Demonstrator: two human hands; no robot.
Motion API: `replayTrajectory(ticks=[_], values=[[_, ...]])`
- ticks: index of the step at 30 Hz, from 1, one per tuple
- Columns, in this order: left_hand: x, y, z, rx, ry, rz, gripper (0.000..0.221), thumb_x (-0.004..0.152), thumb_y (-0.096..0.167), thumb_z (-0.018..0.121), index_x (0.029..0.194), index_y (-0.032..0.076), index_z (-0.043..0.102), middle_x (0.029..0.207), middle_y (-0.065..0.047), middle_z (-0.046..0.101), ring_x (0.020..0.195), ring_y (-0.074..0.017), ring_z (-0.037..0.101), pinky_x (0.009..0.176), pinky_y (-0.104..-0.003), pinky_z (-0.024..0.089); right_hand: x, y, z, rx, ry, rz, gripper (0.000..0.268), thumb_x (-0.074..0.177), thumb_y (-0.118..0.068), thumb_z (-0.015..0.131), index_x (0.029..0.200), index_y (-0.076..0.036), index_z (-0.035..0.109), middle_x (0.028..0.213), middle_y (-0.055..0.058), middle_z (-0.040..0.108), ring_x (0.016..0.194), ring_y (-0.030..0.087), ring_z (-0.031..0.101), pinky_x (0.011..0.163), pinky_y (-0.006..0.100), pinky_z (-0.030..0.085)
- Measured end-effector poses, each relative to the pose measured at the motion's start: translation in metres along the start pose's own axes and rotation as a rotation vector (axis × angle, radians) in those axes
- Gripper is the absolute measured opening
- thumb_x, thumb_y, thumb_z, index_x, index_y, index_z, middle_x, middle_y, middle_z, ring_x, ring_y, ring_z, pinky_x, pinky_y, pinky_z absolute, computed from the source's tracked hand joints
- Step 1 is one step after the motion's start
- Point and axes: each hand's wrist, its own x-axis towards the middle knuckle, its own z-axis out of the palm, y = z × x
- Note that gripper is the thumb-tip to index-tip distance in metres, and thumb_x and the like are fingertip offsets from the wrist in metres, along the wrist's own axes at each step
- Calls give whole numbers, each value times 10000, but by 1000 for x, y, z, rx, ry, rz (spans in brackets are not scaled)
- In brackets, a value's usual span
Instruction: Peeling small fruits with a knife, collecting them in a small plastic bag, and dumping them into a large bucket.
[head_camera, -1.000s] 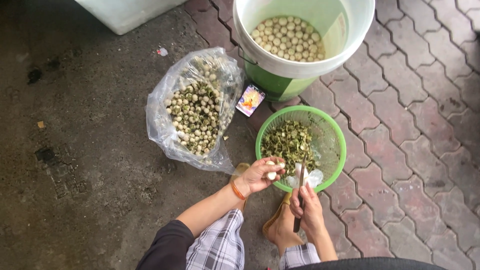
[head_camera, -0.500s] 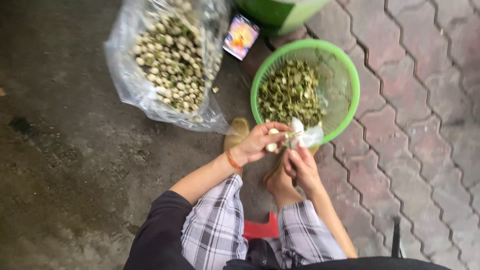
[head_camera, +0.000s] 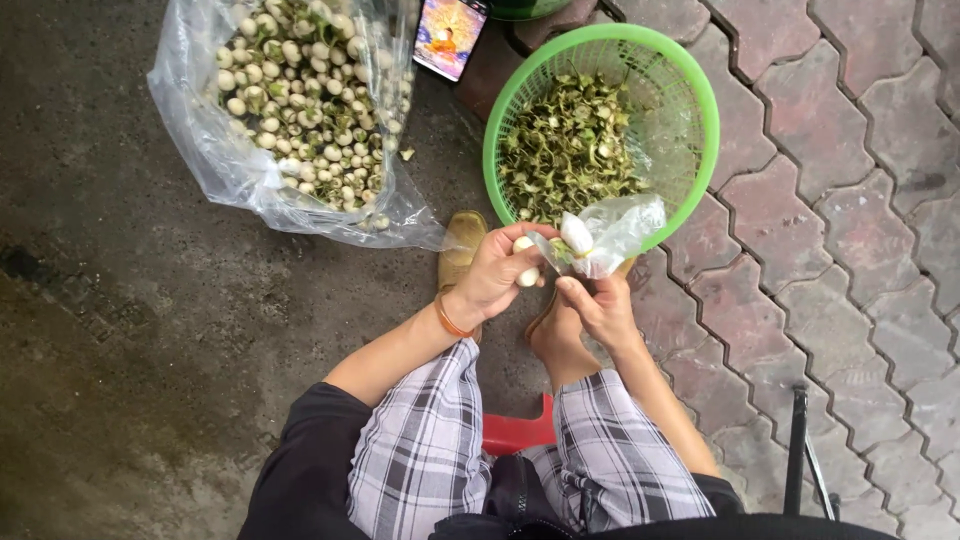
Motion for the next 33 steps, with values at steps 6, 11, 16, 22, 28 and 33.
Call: replayTrajectory(ticks=[6,11,16,22,28,33], values=[[-1,-1,1,95,43,-30,301,846,-31,771,1131,-84,692,778,-123,705,607,-154,702,497,-294,661,6,-18,1,-51,59,-38,213,909,-119,803,1052,20,728,610,102,653,549,149,650,490,298,543],[-8,8,18,217,51,32,313,825,26,825,1089,-85,700,746,-92,691,596,-112,681,506,-262,661,16,-54,1,117,1,-7,93,963,-88,724,976,2,707,561,30,595,495,69,547,433,235,472],[-10,12,30,305,26,77,324,821,43,837,1079,-90,694,742,-97,685,597,-106,669,499,-263,656,2,-40,5,358,-45,77,51,997,-31,647,1002,17,664,547,18,541,452,49,492,391,196,417],[-4,3,26,191,-45,7,245,858,-6,774,1073,-61,671,712,-104,664,514,-136,668,431,-259,621,-12,4,2,920,-104,277,176,1055,-84,518,1231,-71,520,535,23,404,347,28,323,260,167,306],[6,-3,15,18,-74,-159,242,912,31,726,1143,-5,664,922,-157,699,707,-202,705,494,-275,617,-4,-17,-1,1189,-118,251,295,1099,-220,423,1360,-139,537,589,11,383,367,1,348,257,139,368],[8,-1,11,45,-96,-26,328,833,-82,768,1147,-43,680,1079,-221,729,806,-194,722,541,-252,623,-6,-40,1,963,-62,212,324,1110,-128,392,1432,-118,418,647,83,419,382,47,377,283,174,369]])
